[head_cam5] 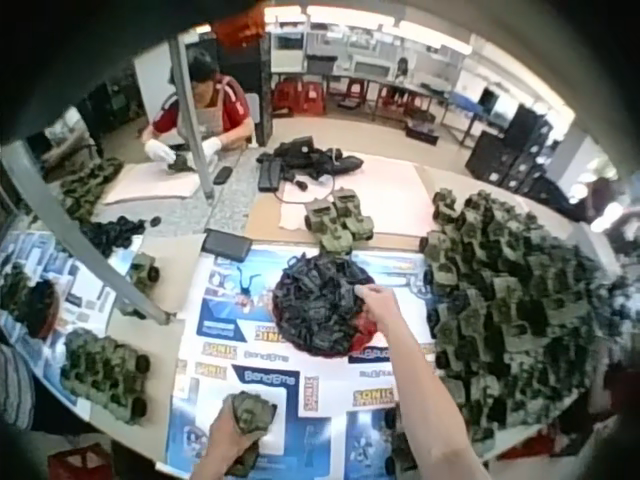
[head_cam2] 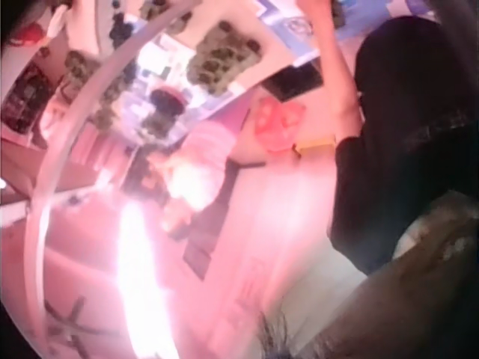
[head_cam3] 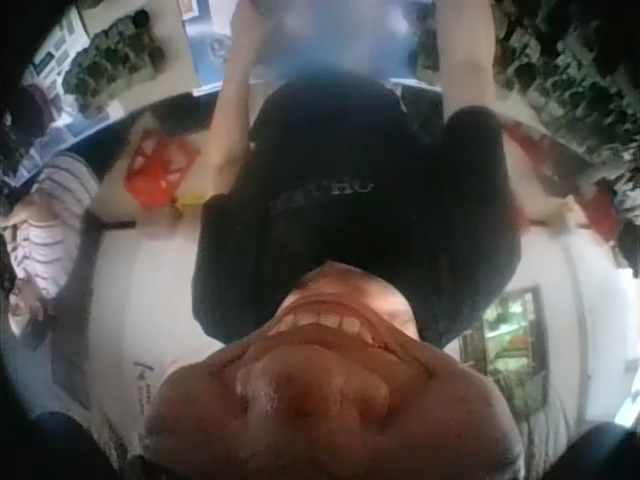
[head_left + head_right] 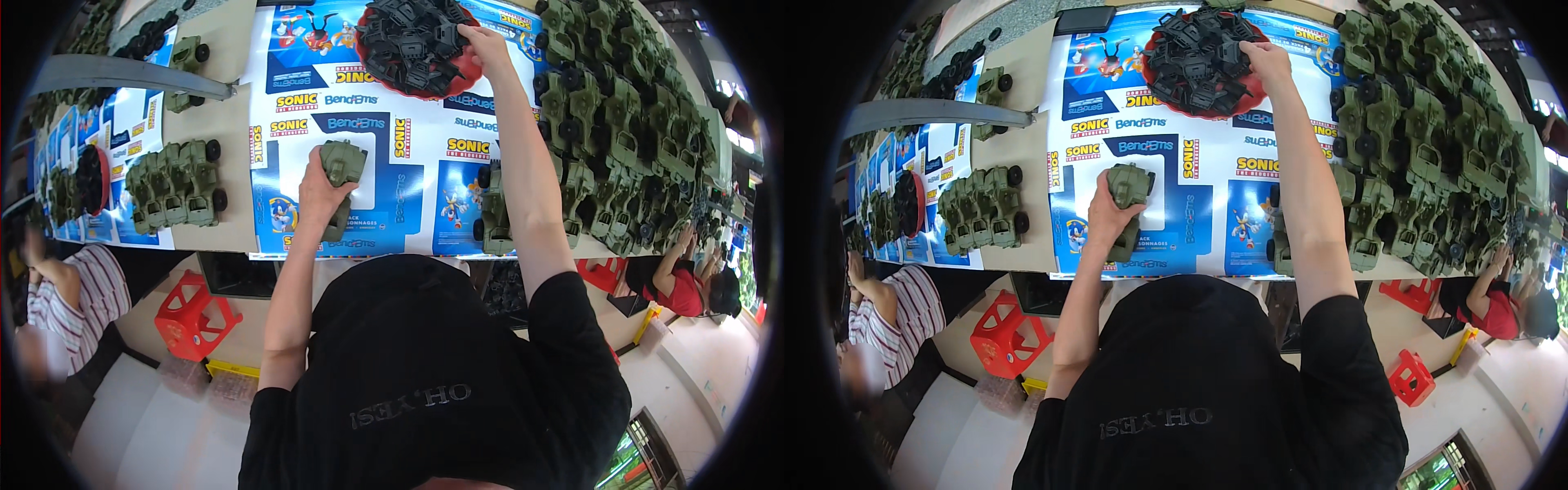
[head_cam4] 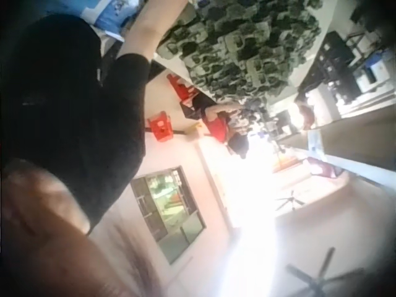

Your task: The person repeatedly picks up green plastic toy vehicle bodies and black plastic wheel assemblies from a table. They attach the wheel assemblies to the vehicle bodies by hand, then place the assembled units onto a large stack of similar items. The process is repeated continuously throughout the clip.

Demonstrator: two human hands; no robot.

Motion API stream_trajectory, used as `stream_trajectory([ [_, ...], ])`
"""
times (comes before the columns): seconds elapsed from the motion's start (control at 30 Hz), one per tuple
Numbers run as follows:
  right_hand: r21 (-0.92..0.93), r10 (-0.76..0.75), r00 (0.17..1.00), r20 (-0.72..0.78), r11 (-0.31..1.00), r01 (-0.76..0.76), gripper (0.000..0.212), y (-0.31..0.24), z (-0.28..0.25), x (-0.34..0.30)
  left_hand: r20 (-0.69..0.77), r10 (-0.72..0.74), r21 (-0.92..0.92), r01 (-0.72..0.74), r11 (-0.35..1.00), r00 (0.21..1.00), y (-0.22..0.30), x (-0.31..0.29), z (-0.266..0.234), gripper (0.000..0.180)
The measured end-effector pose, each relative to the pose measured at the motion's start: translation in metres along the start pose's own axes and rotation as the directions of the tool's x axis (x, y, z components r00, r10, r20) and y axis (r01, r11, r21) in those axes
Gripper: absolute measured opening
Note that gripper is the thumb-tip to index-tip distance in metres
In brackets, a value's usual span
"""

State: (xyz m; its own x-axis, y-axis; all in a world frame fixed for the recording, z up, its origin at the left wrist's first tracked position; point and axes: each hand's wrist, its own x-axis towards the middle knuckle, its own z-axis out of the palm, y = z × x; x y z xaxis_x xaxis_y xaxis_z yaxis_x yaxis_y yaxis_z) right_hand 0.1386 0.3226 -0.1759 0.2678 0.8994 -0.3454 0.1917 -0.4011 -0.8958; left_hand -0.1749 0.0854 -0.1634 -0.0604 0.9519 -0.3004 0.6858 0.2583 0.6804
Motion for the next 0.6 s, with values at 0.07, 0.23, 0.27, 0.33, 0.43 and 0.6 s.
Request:
stream_trajectory([
  [0.07,0.158,-0.026,0.988,0.15,0.987,0.002,0.039,-0.009,-0.025,-0.035,0.078,0.035,-0.053,-0.03,0.998,0.996,0.012,-0.004,-0.015,0.089],
  [0.23,0.464,-0.042,0.903,0.427,0.867,-0.179,0.03,-0.039,-0.051,-0.166,0.172,0.327,-0.22,-0.287,0.932,0.929,0.07,-0.02,-0.043,0.092],
  [0.27,0.441,-0.012,0.892,0.451,0.872,-0.211,0.03,-0.038,-0.049,-0.187,0.183,0.355,-0.239,-0.309,0.921,0.917,0.081,-0.026,-0.046,0.092],
  [0.33,0.387,0.014,0.861,0.508,0.889,-0.243,0.03,-0.033,-0.046,-0.222,0.226,0.387,-0.248,-0.331,0.91,0.894,0.102,-0.038,-0.051,0.092],
  [0.43,0.349,0.032,0.82,0.572,0.895,-0.279,0.028,-0.03,-0.047,-0.255,0.318,0.378,-0.229,-0.316,0.921,0.87,0.116,-0.052,-0.055,0.092],
  [0.6,0.09,0.09,0.831,0.55,0.982,-0.166,0.023,-0.017,-0.043,-0.284,0.342,0.464,-0.219,-0.411,0.885,0.817,0.127,-0.076,-0.056,0.093],
])
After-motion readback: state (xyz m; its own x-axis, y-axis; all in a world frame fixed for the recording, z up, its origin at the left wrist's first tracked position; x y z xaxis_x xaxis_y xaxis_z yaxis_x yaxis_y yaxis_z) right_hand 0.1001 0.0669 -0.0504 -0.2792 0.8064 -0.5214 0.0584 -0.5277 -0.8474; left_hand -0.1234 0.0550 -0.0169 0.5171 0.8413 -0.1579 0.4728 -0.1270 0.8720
